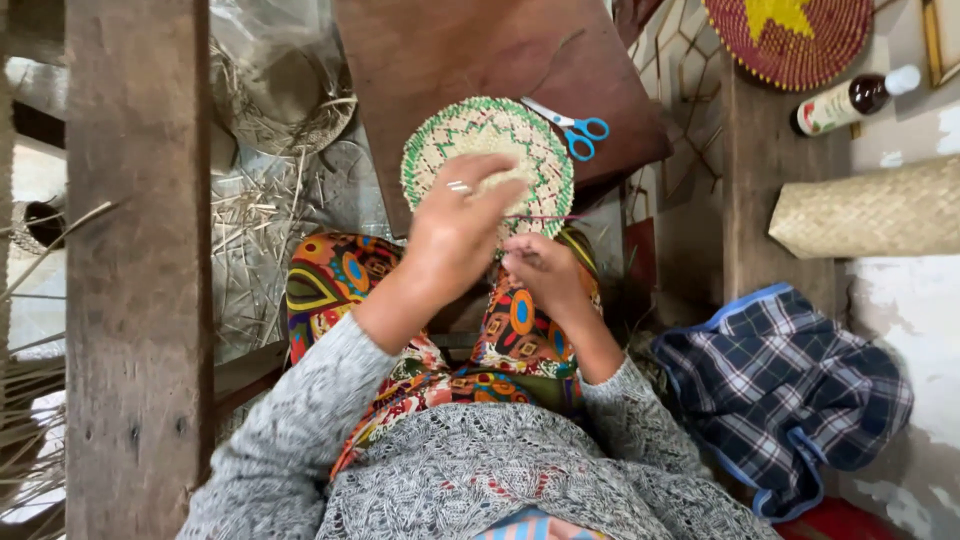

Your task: The person sews decorative thread patterns onto a circular straw disk using a needle, pulling thread through the material and cutting it with scissors.

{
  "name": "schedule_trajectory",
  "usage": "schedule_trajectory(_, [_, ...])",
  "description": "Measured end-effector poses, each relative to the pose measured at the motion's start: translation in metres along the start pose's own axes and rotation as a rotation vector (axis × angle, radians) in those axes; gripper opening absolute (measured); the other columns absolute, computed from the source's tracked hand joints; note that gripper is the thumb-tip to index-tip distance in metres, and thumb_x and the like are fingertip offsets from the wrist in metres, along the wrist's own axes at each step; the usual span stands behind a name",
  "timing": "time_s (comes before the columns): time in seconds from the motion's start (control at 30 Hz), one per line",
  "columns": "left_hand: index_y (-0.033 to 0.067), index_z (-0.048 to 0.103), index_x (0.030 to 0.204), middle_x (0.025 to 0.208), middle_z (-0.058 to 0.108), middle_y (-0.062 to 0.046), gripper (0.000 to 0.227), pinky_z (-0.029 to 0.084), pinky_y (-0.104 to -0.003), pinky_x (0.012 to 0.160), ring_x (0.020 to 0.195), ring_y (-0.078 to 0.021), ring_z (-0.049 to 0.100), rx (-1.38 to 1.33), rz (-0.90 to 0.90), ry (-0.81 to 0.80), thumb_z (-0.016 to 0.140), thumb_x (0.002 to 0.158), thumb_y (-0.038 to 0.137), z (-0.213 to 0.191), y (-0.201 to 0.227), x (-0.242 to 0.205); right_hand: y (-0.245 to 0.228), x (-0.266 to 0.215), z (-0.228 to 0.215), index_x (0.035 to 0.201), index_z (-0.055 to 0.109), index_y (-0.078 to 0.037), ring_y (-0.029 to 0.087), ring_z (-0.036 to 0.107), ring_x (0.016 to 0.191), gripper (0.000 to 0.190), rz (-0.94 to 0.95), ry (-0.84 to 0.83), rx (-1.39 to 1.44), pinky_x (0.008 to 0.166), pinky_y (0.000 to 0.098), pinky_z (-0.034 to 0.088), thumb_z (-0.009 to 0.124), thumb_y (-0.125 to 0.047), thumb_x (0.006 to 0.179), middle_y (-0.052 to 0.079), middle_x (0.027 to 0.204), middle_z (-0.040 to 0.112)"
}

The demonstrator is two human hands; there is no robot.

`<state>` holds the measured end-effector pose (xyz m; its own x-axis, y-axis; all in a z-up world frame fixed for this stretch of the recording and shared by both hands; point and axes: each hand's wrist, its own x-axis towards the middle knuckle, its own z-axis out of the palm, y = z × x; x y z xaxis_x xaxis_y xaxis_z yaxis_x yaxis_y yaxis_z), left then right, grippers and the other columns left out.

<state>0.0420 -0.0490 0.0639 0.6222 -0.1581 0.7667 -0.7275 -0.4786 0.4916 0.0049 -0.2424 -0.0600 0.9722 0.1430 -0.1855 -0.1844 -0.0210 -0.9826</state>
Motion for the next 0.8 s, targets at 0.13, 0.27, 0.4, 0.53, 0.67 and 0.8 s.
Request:
schedule_trajectory(0.13, [0.0099, 0.073, 0.114, 0.134, 0.063, -0.016, 0.021, 0.043, -0.057, 0.113, 0.132, -0.039, 0.053, 0.059, 0.253, -0.093, 0.075, 0.094, 0.003, 0.025, 0.03, 0.041, -0.014, -0.001, 0.007, 0.077, 0.078, -0.007, 0.017, 0.067, 0.048, 0.012, -0.031, -0.009, -0.452, 0.047, 0.0324, 0.056, 0.068, -0.004, 0.083, 0.005, 0.057, 0.068])
schedule_trajectory(0.27, [0.0061, 0.071, 0.121, 0.149, 0.056, -0.02, 0.02, 0.019, -0.079, 0.116, 0.15, -0.038, 0.027, 0.324, 0.615, -0.48, 0.065, 0.104, 0.015, 0.066, 0.029, 0.052, -0.016, -0.002, 0.013, 0.111, 0.06, -0.004, 0.023, 0.053, 0.094, 0.021, -0.152, -0.087, -0.47, 0.081, 0.0364, 0.043, 0.062, -0.004, 0.09, 0.011, 0.103, 0.056])
schedule_trajectory(0.4, [0.0261, 0.08, 0.084, 0.136, 0.072, -0.006, 0.014, 0.013, -0.079, 0.118, 0.153, -0.039, 0.029, 0.513, 0.841, -0.818, 0.067, 0.087, 0.023, 0.102, 0.01, 0.051, -0.016, -0.005, 0.016, 0.155, 0.037, 0.001, 0.032, 0.034, 0.153, 0.059, -0.309, -0.2, -0.488, 0.126, 0.0419, 0.027, 0.053, -0.003, 0.099, 0.018, 0.162, 0.04])
schedule_trajectory(0.53, [0.0291, 0.08, 0.078, 0.071, 0.073, 0.006, 0.015, 0.013, -0.078, 0.12, 0.114, -0.0412, 0.061, 0.676, 0.805, -0.939, 0.069, 0.087, 0.025, 0.094, -0.011, 0.061, -0.027, -0.015, 0.006, 0.095, 0.069, -0.007, 0.018, 0.07, 0.077, 0.024, -0.077, -0.187, -0.536, 0.07, 0.0341, 0.049, 0.057, -0.025, 0.104, 0.005, 0.084, 0.076])
schedule_trajectory(0.67, [0.0224, 0.079, 0.077, 0.062, 0.066, 0.001, 0.017, 0.017, -0.078, 0.12, 0.089, -0.0327, 0.061, 0.582, 0.707, -0.751, 0.07, 0.086, 0.011, 0.085, -0.042, 0.053, -0.072, -0.011, 0.005, 0.11, 0.064, -0.009, 0.017, 0.075, 0.067, 0.045, 0.033, -0.01, -0.587, 0.067, 0.0338, 0.052, 0.043, -0.049, 0.102, 0.003, 0.065, 0.069])
schedule_trajectory(0.8, [0.0203, 0.078, 0.075, 0.064, 0.067, 0.002, 0.017, 0.019, -0.074, 0.121, 0.083, -0.0267, 0.063, 0.473, 0.625, -0.7, 0.074, 0.09, 0.015, 0.067, -0.048, 0.053, -0.081, 0.009, -0.003, 0.101, 0.043, -0.014, 0.021, 0.061, 0.059, 0.03, 0.089, 0.258, -0.551, 0.07, 0.0387, 0.045, 0.067, -0.031, 0.096, 0.005, 0.062, 0.066])
